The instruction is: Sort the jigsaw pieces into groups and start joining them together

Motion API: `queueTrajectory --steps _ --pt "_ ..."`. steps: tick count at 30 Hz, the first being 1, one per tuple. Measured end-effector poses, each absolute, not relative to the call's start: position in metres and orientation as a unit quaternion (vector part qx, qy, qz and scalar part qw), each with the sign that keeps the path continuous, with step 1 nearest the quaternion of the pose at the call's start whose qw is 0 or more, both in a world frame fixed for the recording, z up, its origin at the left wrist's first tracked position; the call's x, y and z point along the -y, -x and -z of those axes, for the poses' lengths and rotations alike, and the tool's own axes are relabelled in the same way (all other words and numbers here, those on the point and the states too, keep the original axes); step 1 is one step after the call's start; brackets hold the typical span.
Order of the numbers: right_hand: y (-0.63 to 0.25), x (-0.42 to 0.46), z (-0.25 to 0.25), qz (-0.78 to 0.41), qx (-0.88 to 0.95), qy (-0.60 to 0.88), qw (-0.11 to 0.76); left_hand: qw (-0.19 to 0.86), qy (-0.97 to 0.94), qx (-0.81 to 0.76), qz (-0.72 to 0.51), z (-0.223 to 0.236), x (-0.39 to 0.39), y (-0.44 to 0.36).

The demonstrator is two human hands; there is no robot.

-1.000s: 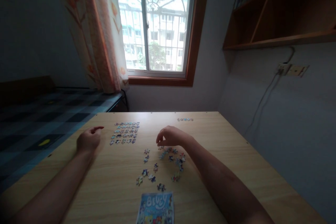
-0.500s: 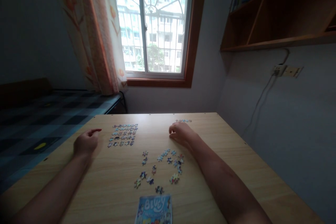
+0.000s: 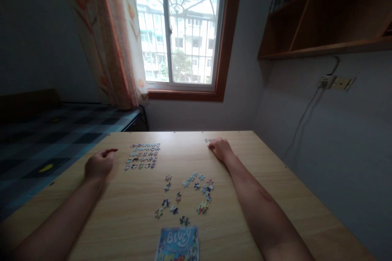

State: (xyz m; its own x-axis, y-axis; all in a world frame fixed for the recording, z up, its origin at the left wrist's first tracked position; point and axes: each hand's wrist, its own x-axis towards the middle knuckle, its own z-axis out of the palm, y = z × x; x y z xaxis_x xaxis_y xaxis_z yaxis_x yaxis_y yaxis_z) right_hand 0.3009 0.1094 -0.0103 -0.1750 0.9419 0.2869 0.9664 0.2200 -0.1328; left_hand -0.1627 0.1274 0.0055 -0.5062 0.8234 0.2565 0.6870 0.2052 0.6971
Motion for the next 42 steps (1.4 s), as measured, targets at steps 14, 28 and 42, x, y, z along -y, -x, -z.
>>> queueTrajectory --steps 14,28,42 --pt "-0.3 -0.115 0.031 0.031 0.734 0.653 0.184 0.085 -0.492 -0.775 -0.388 -0.006 -0.127 0.161" --pt "-0.297 -0.114 0.03 0.031 0.727 0.664 0.171 0.078 -0.505 -0.771 -0.38 0.001 -0.133 0.166" --pt "-0.29 -0.106 0.019 0.049 0.728 0.639 0.243 0.081 -0.507 -0.77 -0.379 0.001 -0.132 0.165"
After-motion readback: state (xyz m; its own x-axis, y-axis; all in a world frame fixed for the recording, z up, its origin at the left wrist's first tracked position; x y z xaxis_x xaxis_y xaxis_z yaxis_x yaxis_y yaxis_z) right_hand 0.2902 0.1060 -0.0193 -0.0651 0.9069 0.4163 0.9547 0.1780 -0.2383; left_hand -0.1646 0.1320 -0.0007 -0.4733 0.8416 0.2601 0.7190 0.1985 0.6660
